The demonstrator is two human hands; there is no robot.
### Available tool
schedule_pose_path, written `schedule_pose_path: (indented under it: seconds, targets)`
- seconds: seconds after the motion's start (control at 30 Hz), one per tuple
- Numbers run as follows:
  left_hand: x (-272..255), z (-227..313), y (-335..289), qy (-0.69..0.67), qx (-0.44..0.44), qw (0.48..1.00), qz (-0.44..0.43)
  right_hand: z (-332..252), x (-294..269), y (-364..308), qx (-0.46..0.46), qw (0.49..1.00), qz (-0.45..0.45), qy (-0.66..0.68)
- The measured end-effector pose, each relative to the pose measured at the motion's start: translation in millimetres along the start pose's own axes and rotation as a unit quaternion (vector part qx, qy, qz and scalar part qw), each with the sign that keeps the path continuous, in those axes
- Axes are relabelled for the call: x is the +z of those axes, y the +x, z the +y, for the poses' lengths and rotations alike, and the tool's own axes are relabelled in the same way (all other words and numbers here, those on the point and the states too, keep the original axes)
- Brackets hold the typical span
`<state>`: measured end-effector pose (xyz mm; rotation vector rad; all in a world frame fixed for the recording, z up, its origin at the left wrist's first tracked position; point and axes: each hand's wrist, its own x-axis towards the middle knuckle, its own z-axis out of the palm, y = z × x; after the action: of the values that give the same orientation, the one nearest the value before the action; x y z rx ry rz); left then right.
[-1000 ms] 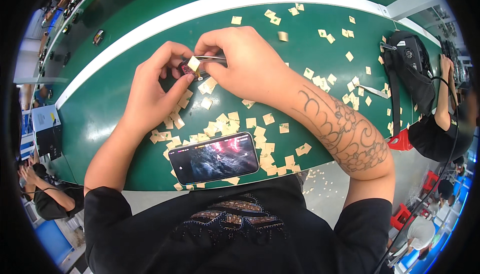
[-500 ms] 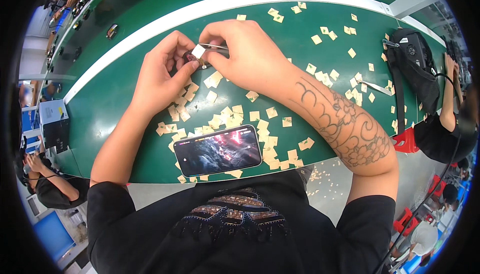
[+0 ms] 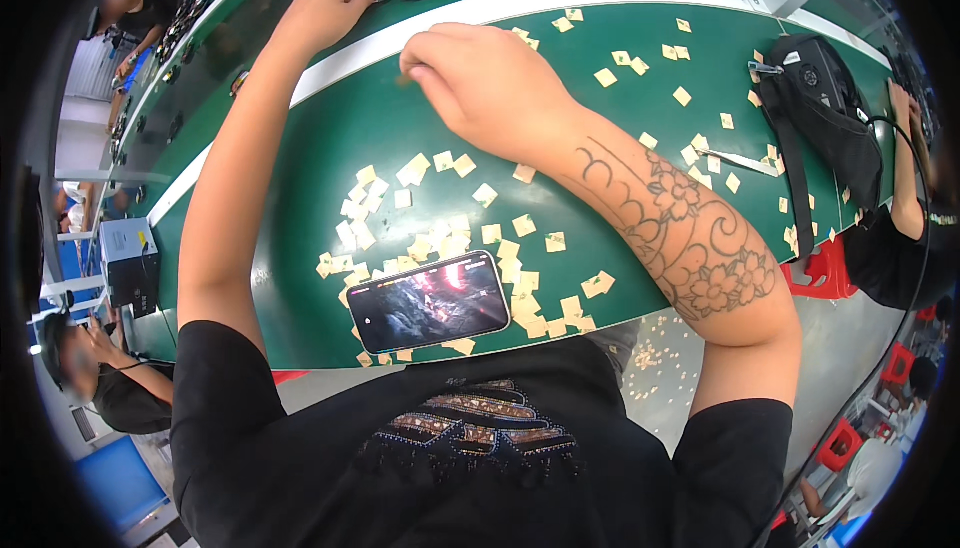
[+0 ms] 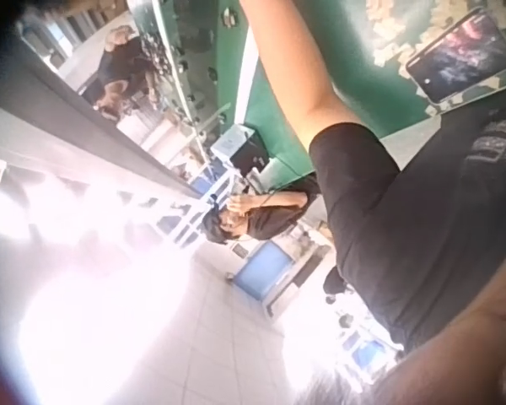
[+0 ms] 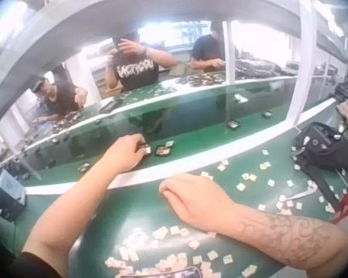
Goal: Assembling small electronic components at a manufacturing workstation.
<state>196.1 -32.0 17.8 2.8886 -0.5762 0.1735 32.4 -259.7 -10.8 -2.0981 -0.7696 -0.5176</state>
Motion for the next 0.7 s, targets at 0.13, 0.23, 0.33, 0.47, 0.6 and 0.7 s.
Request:
schedule_pose_path:
  seconds: [0.13,0.23,0.33,0.47,0.6,0.7]
  targets:
    - [9.2,18.9,4.5,0.005,0.145,0.989,0.020,-3.3,-6.4,0.1,-0.005,0.999,-0.006,-0.035]
    - [26.3,29.6,10.4,0.041,0.169,0.985,0.020,-4.7,-8.9,-3.5,0.071,0.992,-0.108,-0.008]
    - [26.1,32.8,16.7,0.017,0.195,0.980,0.042,3.7,-2.7,-6.3,0.055,0.996,-0.069,0.007]
    - [14.8,44.1,26.3,-0.099,0.235,0.967,-0.013,10.2,4.1,-5.6,0.016,0.999,-0.043,0.022]
    - [-1.1,68.6,-5.6,-0.172,0.252,0.952,0.012,7.7,-1.8,-2.4,0.056,0.998,-0.021,-0.007]
    - [-1.2,61.7,-47.4,-0.211,0.209,0.955,0.001,-1.4,-6.6,3.1,0.050,0.998,0.020,0.037]
